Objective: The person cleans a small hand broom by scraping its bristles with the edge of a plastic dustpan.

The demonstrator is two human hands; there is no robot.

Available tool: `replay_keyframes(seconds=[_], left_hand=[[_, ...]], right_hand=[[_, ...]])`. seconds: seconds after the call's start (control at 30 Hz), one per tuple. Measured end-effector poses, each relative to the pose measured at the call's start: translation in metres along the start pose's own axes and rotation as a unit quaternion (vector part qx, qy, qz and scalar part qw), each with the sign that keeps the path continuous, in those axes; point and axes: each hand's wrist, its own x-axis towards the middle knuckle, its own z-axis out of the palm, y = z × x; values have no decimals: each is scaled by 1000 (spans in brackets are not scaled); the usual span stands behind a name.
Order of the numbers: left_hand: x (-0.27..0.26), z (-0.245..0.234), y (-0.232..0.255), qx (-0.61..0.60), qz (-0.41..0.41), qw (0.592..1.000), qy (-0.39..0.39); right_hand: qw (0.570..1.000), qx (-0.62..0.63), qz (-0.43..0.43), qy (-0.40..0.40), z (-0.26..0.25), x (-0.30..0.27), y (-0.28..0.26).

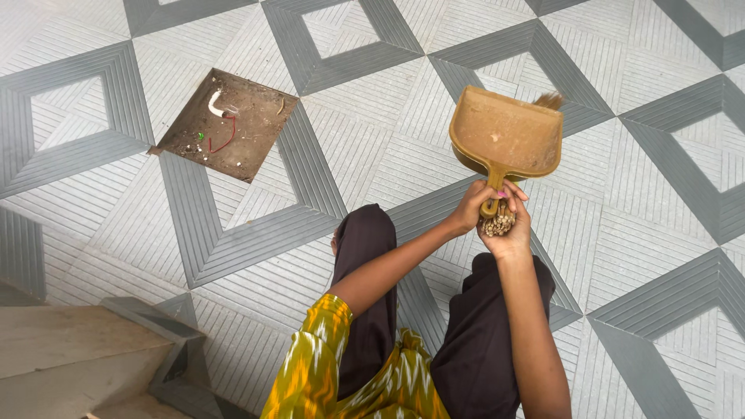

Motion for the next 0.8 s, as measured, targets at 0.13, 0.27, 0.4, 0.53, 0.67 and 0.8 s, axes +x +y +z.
replay_keyframes(seconds=[0.13,0.27,0.4,0.53,0.67,0.8], left_hand=[[1,-2,-7,-32,-12,999,22],[3,-7,-12,-19,6,1000,21],[1,-8,-11,-21,3,1000,20],[1,-6,-10,-32,-4,999,25],[1,-3,-6,-53,-16,998,31],[-1,-3,-5,-48,-28,998,33]], right_hand=[[998,41,13,-45,5,-3,1],[1000,17,12,-11,8,-6,3],[999,38,23,-5,2,0,3],[998,54,20,-21,-7,4,1],[999,12,6,-34,-9,2,1],[998,-56,-12,1,-3,-4,3]])
